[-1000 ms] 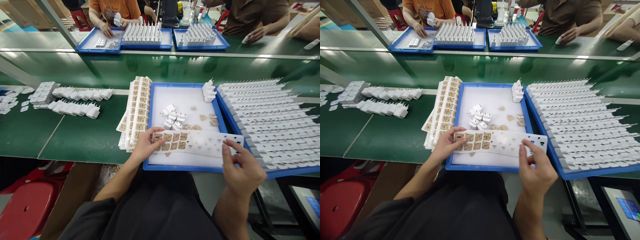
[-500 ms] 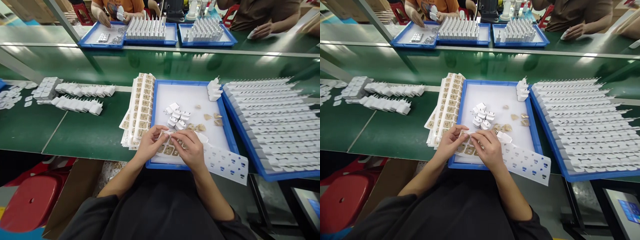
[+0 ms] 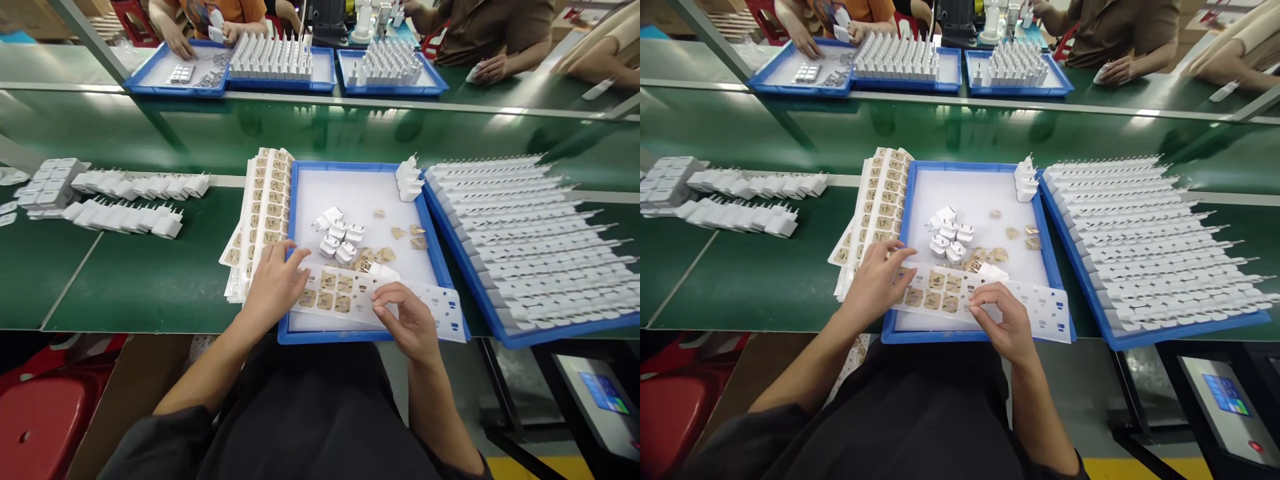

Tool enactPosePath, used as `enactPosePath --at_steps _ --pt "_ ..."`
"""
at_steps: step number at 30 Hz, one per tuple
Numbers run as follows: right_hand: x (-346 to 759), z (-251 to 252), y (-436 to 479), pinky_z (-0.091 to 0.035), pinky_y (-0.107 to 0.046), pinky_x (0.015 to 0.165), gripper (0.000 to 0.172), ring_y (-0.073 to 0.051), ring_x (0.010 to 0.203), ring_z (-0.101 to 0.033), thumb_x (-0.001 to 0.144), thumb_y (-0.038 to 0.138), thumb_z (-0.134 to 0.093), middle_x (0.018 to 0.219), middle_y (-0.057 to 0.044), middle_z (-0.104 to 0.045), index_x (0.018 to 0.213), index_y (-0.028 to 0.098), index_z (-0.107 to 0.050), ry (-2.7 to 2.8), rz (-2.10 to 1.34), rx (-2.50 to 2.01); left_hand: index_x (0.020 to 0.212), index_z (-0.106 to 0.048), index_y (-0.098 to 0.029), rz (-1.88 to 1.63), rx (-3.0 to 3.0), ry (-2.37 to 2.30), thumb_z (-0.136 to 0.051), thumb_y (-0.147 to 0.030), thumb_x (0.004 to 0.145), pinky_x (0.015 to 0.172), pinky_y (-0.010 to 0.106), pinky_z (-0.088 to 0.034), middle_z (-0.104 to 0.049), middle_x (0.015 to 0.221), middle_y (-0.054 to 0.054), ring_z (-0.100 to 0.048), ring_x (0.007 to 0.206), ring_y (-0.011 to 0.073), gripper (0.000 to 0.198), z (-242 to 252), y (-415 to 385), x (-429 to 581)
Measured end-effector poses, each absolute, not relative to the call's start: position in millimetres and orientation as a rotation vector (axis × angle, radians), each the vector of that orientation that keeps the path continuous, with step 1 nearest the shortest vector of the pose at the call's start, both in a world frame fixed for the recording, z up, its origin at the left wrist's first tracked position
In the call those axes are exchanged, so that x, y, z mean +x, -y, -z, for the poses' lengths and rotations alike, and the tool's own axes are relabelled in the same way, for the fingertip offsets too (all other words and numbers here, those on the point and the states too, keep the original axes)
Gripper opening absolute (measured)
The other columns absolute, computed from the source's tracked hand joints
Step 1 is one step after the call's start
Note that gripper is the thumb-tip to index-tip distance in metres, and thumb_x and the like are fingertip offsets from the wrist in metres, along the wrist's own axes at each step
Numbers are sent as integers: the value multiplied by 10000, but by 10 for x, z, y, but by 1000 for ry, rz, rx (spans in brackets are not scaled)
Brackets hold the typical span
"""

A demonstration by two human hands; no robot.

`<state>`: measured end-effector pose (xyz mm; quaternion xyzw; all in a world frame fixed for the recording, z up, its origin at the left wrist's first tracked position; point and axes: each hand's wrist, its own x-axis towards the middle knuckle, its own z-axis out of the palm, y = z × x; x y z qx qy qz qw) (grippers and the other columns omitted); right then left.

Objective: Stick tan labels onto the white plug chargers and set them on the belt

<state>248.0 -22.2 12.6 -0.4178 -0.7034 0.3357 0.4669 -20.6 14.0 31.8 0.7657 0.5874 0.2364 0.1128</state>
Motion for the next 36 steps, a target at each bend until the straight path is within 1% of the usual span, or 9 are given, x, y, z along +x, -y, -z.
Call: enactPosePath --at_steps 3,7,9,13,18,21,25,32,36 --pt "2620 -61 313 -559 -391 736 64 -224 809 -670 940 199 -643 833 -37 -695 929 252 -678 1644 -941 -987 1251 -649 -195 -666 2594 -1453 -557 -268 982 1014 495 -442 -592 1380 159 -508 1250 361 293 -505 -280 72" --pt "2678 1 372 -533 -380 740 65 -209 792 -646 943 192 -648 822 -26 -686 945 246 -683 1643 -1049 -954 1114 -702 -151 -311 2862 -849 -565 -259 985 922 423 -425 -743 1121 125 -538 1188 327 217 -609 -670 717" --pt "2688 21 383 -523 -372 743 46 -208 799 -641 951 212 -647 828 -32 -682 944 240 -683 1647 -1086 -999 1076 -725 -139 -99 2874 -726 -612 -297 961 925 410 -396 -762 1108 125 -525 1195 319 226 -585 -903 1004" --pt "2722 50 382 -518 -349 745 34 -202 797 -641 952 242 -659 830 -35 -684 928 240 -684 1621 -1128 -1021 1078 -767 -192 253 2773 -581 -633 -409 937 957 414 -349 -742 1229 107 -473 1239 326 291 -532 -1210 1271" --pt "2753 55 342 -514 -334 766 40 -200 810 -653 946 260 -673 845 -36 -703 920 239 -696 1629 -1172 -1046 1093 -784 -254 314 2716 -520 -746 -452 810 966 424 -334 -655 1358 107 -443 1250 347 347 -526 -1187 1254" --pt "2747 40 322 -512 -327 771 60 -199 811 -659 946 282 -677 844 -33 -707 917 235 -698 1644 -1214 -1083 1087 -784 -222 258 2757 -572 -800 -406 765 946 399 -354 -650 1339 135 -461 1230 340 372 -521 -1144 1252" --pt "2739 25 319 -513 -324 789 90 -196 823 -661 952 307 -669 852 -32 -707 916 229 -693 1648 -1197 -1128 1025 -786 -173 80 2807 -632 -790 -373 820 934 388 -398 -713 1205 145 -528 1186 329 286 -595 -1202 1188" --pt "2726 79 325 -535 -340 808 114 -205 864 -666 956 340 -660 882 -40 -699 946 229 -685 1603 -1109 -1194 1221 -640 -198 -674 2209 -780 -776 -311 855 884 337 -528 -736 1165 72 -691 1008 223 407 -874 -849 446" --pt "2689 87 348 -530 -336 800 63 -199 862 -664 952 298 -666 894 -34 -700 957 239 -688 1624 -1049 -1223 1190 -586 -240 -969 1792 -819 -763 -248 864 986 351 -536 -699 1260 80 -671 1172 229 372 -645 -338 -22"
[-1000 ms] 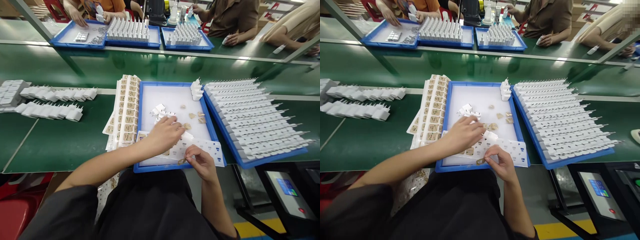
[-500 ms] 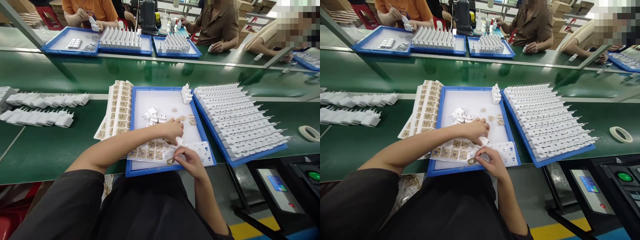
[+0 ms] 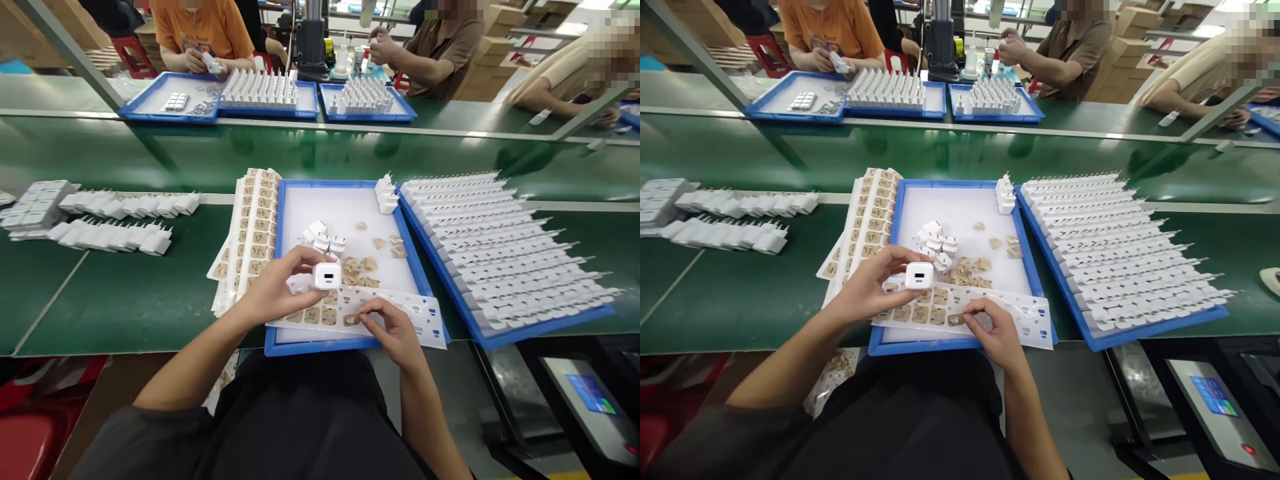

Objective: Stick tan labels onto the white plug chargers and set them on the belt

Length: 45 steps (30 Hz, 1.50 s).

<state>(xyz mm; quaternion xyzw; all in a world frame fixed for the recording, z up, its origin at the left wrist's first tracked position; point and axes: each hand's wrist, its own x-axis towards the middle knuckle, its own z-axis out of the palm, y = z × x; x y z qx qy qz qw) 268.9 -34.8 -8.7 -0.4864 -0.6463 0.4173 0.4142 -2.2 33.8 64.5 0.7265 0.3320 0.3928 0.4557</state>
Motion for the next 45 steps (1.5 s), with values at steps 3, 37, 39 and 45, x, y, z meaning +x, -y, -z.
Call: enactPosePath --at_steps 3,37,39,45 --pt "2600 6 347 -512 -320 789 31 -186 851 -653 948 237 -669 886 -26 -695 953 247 -697 1618 -989 -1222 1193 -547 -255 -1055 1546 -922 -750 -232 880 990 354 -526 -680 1282 85 -662 1189 223 373 -375 -67 -204" --pt "1772 -353 154 -569 -286 705 47 -151 770 -659 939 238 -685 881 -11 -684 966 260 -717 1401 -1062 -1026 1423 -562 -237 -1198 2030 -1005 -676 -225 939 1031 393 -550 -705 1305 133 -674 1205 252 498 -220 187 -201" --pt "1772 -354 153 -572 -288 706 45 -151 774 -659 940 245 -684 883 -14 -684 967 258 -717 1405 -1052 -1031 1419 -566 -230 -1193 2036 -1000 -680 -215 936 1028 385 -550 -709 1292 133 -676 1197 247 496 -225 182 -199" --pt "1763 -359 157 -580 -306 706 37 -169 790 -666 939 270 -685 885 -24 -694 956 260 -716 1420 -1030 -1067 1419 -564 -231 -1185 2044 -990 -684 -208 932 1023 388 -552 -713 1283 132 -682 1185 248 502 -233 173 -190"
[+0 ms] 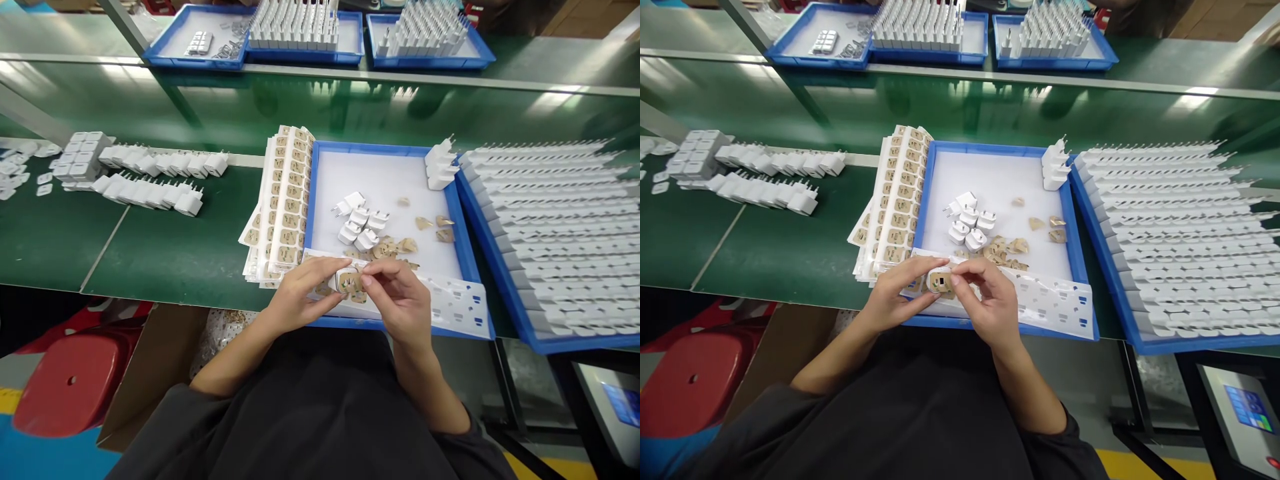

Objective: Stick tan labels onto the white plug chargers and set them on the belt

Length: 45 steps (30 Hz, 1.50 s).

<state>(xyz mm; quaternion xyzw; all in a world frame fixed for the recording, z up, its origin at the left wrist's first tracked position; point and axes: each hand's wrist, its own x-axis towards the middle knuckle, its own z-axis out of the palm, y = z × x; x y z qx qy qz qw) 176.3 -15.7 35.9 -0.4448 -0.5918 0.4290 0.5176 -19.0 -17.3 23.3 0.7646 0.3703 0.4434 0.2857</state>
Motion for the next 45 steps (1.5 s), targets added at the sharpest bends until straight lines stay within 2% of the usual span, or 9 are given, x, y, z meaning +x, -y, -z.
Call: enactPosePath --at_steps 15,22,35,45 --pt "1767 -364 168 -580 -286 710 84 -139 764 -659 939 200 -682 887 -7 -686 969 270 -717 1387 -1079 -1021 1412 -568 -221 -1173 2039 -997 -684 -205 931 1008 383 -554 -715 1272 135 -683 1177 246 495 -236 171 -191" --pt "1760 -367 170 -588 -307 684 37 -150 731 -655 936 250 -683 869 -19 -677 960 251 -712 1390 -1065 -1071 1413 -569 -225 -1167 2045 -1001 -681 -210 933 1006 376 -557 -717 1270 129 -683 1177 243 492 -250 172 -185" --pt "1732 -432 182 -562 -270 610 40 -136 695 -639 927 235 -692 837 -3 -669 959 254 -706 1409 -1069 -1106 1414 -568 -220 -1172 2079 -992 -687 -195 927 1009 370 -550 -716 1260 131 -685 1169 241 502 -240 170 -188" --pt "1718 -428 176 -579 -257 655 82 -127 740 -633 906 191 -708 866 7 -667 961 250 -690 1480 -1009 -1139 1409 -565 -216 -1199 2109 -988 -696 -179 921 1028 359 -549 -720 1262 126 -684 1181 230 506 -220 163 -186"
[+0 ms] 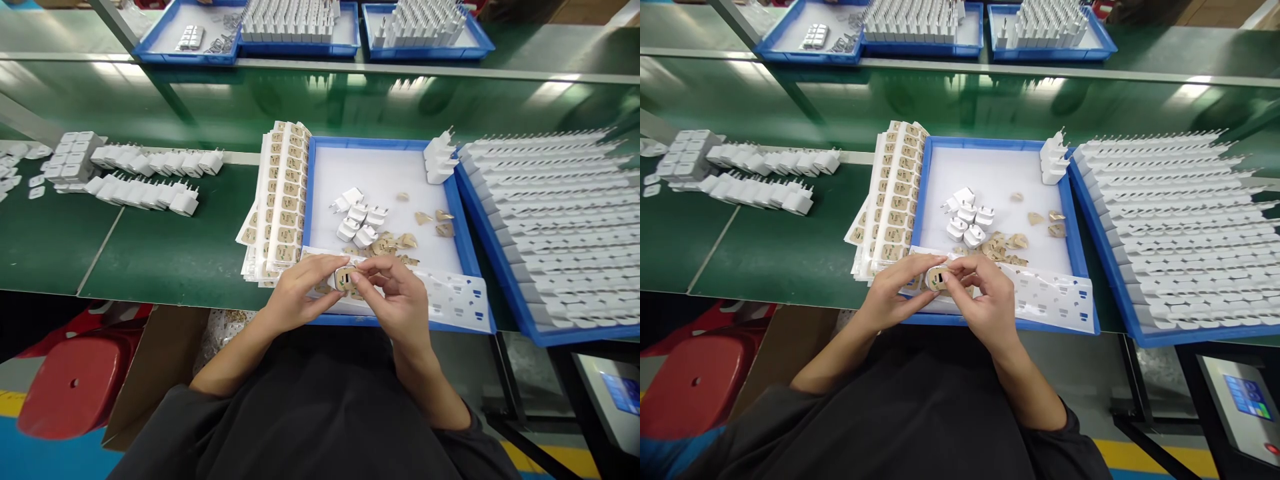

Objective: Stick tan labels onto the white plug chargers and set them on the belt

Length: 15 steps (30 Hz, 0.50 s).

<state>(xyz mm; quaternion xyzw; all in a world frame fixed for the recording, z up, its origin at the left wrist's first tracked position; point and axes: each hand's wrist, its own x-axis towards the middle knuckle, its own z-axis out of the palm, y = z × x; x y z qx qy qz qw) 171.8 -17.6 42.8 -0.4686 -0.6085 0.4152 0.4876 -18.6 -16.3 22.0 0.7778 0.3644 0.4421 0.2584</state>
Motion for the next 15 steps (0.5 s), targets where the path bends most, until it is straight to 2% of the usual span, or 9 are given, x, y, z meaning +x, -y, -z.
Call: enactPosePath --at_steps 8,15 --pt "1694 -470 163 -583 -241 644 72 -119 732 -627 917 180 -686 875 10 -664 952 242 -683 1545 -971 -1167 1411 -560 -212 -1227 2155 -986 -687 -156 918 1040 378 -561 -718 1280 131 -683 1202 240 512 -189 159 -211" --pt "1682 -447 130 -569 -244 609 114 -124 712 -599 926 194 -682 886 -9 -638 1033 232 -678 1763 -723 -1208 1405 -572 -213 -1251 2142 -1028 -694 -137 911 1042 373 -564 -722 1272 130 -685 1204 241 515 -156 164 -205"
